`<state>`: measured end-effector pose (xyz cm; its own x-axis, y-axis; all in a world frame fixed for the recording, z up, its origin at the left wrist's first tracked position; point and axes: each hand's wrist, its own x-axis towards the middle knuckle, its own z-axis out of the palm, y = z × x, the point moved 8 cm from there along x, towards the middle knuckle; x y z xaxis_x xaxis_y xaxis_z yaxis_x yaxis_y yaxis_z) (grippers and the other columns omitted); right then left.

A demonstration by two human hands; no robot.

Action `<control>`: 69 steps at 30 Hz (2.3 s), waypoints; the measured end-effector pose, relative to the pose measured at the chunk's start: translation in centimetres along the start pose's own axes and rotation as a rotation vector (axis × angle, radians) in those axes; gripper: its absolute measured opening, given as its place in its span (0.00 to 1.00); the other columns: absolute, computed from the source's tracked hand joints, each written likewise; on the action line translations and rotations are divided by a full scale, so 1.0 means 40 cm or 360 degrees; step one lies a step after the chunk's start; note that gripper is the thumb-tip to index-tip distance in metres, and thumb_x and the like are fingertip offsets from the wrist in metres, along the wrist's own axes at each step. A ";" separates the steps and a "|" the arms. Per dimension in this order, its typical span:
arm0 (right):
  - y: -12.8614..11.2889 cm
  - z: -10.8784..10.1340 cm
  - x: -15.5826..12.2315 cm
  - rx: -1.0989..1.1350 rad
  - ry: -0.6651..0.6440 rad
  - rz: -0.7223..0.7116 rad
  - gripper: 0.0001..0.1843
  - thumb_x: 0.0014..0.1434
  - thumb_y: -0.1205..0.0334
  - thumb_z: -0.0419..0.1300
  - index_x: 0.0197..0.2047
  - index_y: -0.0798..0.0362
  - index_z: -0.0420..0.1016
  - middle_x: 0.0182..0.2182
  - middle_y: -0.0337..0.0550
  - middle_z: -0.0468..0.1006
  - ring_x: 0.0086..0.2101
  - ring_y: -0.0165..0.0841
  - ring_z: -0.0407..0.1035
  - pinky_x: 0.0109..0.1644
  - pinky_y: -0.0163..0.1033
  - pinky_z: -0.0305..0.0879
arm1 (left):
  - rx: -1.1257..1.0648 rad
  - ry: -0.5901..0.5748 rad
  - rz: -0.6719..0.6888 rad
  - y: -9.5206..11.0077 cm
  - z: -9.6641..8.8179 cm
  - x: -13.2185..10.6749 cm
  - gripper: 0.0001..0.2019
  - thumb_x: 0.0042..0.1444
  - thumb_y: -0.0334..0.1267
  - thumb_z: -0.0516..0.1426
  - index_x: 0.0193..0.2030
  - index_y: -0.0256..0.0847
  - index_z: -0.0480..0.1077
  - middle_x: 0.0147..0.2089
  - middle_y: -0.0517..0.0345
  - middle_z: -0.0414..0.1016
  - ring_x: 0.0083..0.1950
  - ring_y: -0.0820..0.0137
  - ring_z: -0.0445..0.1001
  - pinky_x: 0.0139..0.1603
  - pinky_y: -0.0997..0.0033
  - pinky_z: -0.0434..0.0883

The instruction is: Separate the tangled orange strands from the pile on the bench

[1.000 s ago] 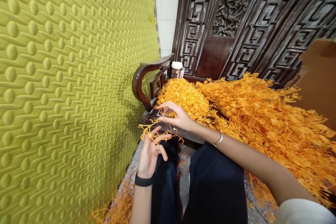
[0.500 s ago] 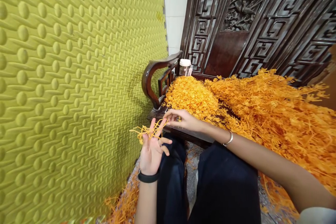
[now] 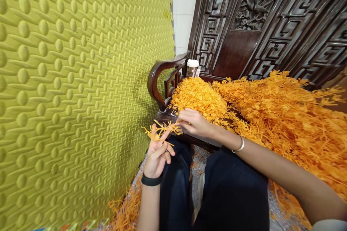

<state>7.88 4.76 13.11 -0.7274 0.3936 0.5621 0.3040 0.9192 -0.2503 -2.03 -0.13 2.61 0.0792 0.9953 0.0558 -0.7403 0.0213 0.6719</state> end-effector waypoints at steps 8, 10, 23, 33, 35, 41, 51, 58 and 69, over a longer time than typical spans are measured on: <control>0.075 -0.114 -0.030 0.0179 0.0698 0.0538 0.07 0.58 0.61 0.53 0.29 0.53 0.66 0.26 0.40 0.69 0.28 0.29 0.63 0.35 0.36 0.60 | 0.0188 -0.0040 0.0011 0.034 -0.022 -0.005 0.39 0.52 0.29 0.55 0.63 0.59 0.36 0.60 0.40 0.59 0.19 0.79 0.71 0.10 0.84 0.64; 0.093 -0.123 -0.043 0.0208 0.0800 0.0637 0.08 0.57 0.60 0.54 0.28 0.54 0.66 0.25 0.39 0.68 0.27 0.28 0.62 0.34 0.35 0.60 | 0.0221 0.0013 0.0036 0.037 -0.031 -0.003 0.40 0.52 0.30 0.55 0.63 0.59 0.35 0.59 0.40 0.60 0.21 0.77 0.72 0.11 0.83 0.65; 0.204 -0.161 -0.098 0.0724 0.1325 0.0987 0.09 0.51 0.62 0.58 0.24 0.54 0.63 0.18 0.33 0.62 0.18 0.23 0.57 0.22 0.32 0.54 | 0.0159 -0.0057 -0.0010 0.034 -0.049 0.003 0.26 0.60 0.48 0.42 0.63 0.41 0.48 0.37 0.49 0.77 0.15 0.74 0.69 0.11 0.77 0.64; 0.240 -0.171 -0.135 0.0807 0.1512 0.1074 0.09 0.49 0.65 0.59 0.22 0.55 0.63 0.16 0.33 0.63 0.16 0.23 0.57 0.21 0.32 0.53 | 0.0247 0.0387 0.0188 0.068 -0.138 0.006 0.22 0.55 0.48 0.52 0.53 0.40 0.65 0.22 0.60 0.72 0.13 0.80 0.63 0.14 0.82 0.61; 0.239 -0.168 -0.132 0.0814 0.1512 0.1058 0.09 0.49 0.65 0.59 0.22 0.55 0.63 0.16 0.33 0.63 0.16 0.23 0.57 0.22 0.32 0.53 | 0.0228 0.0494 0.0257 0.075 -0.157 0.007 0.21 0.52 0.46 0.55 0.52 0.41 0.66 0.28 0.59 0.74 0.16 0.81 0.64 0.15 0.82 0.61; 0.248 -0.159 -0.130 0.0855 0.1513 0.1048 0.08 0.49 0.65 0.58 0.22 0.54 0.63 0.17 0.32 0.62 0.17 0.23 0.57 0.23 0.32 0.54 | 0.0152 0.0854 0.0298 0.063 -0.232 0.001 0.16 0.41 0.39 0.64 0.38 0.36 0.73 0.34 0.58 0.74 0.23 0.82 0.68 0.18 0.85 0.61; 0.227 -0.127 -0.081 0.0957 0.1193 0.0897 0.08 0.54 0.58 0.56 0.28 0.52 0.64 0.22 0.35 0.65 0.21 0.24 0.60 0.26 0.33 0.59 | 0.0340 0.0663 0.0172 0.039 -0.222 0.011 0.12 0.42 0.40 0.62 0.32 0.35 0.70 0.29 0.58 0.74 0.22 0.77 0.69 0.19 0.78 0.63; 0.243 -0.101 -0.074 0.1002 0.1075 0.0896 0.07 0.54 0.58 0.56 0.30 0.52 0.63 0.22 0.35 0.66 0.20 0.23 0.59 0.24 0.33 0.57 | 0.0828 0.0203 -0.0226 -0.034 -0.153 0.022 0.12 0.47 0.41 0.59 0.32 0.32 0.70 0.29 0.53 0.74 0.23 0.75 0.70 0.24 0.76 0.66; 0.300 -0.109 -0.096 0.0874 0.1133 0.1018 0.08 0.52 0.57 0.56 0.29 0.52 0.62 0.20 0.33 0.63 0.18 0.22 0.58 0.21 0.31 0.55 | 0.1902 -0.0228 -0.0590 -0.310 -0.152 0.059 0.15 0.54 0.43 0.47 0.38 0.34 0.67 0.36 0.48 0.75 0.29 0.70 0.74 0.26 0.74 0.66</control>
<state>17.01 14.31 11.38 0.0410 0.8735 0.4850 0.0550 0.4827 -0.8740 3.29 2.52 -10.09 0.2798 0.9271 -0.2495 0.4011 0.1233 0.9077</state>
